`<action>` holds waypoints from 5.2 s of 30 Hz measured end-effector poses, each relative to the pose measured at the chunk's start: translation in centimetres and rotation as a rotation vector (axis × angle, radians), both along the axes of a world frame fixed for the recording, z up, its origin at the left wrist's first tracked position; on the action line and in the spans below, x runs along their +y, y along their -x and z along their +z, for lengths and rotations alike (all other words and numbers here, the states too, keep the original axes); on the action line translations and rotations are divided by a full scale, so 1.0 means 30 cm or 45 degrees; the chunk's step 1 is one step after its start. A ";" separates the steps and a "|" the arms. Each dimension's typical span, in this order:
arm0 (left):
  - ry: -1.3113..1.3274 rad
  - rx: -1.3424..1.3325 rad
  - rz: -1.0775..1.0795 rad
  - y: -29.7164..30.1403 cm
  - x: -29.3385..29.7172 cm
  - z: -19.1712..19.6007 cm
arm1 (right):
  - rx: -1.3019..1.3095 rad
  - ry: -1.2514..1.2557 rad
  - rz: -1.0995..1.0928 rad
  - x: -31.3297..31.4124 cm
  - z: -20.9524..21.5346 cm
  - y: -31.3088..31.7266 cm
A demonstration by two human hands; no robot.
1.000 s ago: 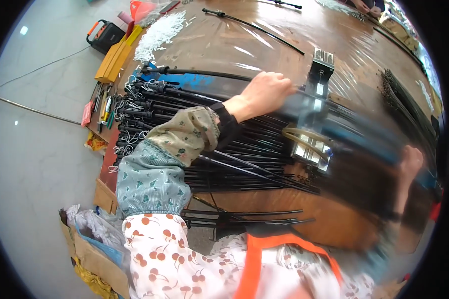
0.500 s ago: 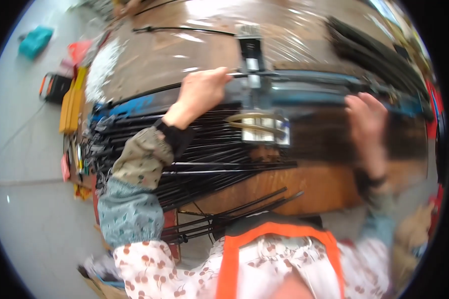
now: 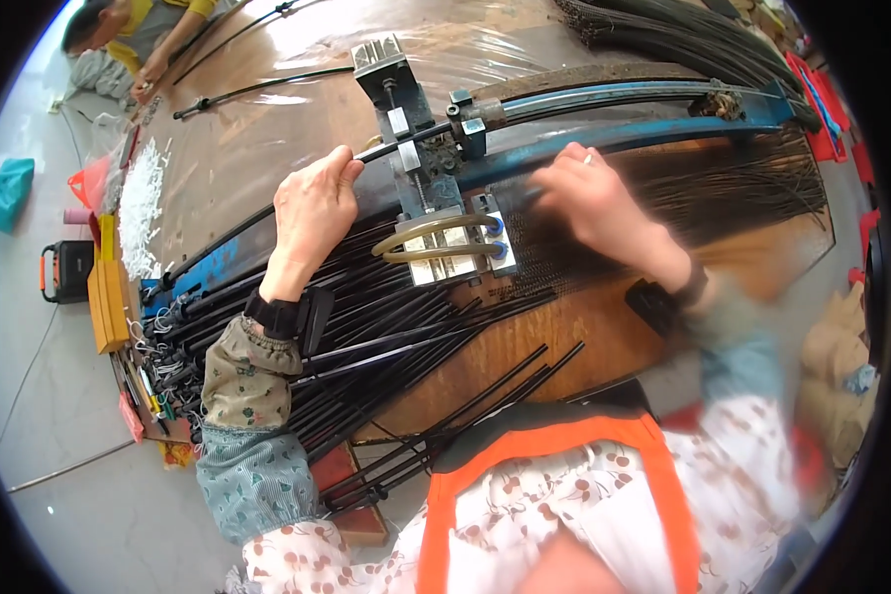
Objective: Arranging and feeding metal rods into a fabrication machine for processing.
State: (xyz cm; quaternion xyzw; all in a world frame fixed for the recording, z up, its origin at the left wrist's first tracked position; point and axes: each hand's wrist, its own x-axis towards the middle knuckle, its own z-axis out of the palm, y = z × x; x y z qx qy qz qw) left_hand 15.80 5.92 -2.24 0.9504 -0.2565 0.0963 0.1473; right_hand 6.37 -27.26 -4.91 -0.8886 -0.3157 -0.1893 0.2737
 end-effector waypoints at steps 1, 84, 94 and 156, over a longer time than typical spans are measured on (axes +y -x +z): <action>-0.015 -0.058 -0.016 -0.005 0.004 -0.012 | 0.060 -0.053 0.075 -0.007 0.009 0.006; 0.031 -0.255 -0.162 -0.018 0.070 0.012 | -0.292 0.509 -0.570 -0.626 0.063 -0.188; 0.350 -0.248 -0.140 -0.002 0.040 -0.020 | -0.310 0.579 -0.578 -0.653 0.047 -0.171; -0.138 0.033 0.006 0.615 0.080 -0.074 | 0.473 0.356 -0.040 -0.122 -0.077 0.114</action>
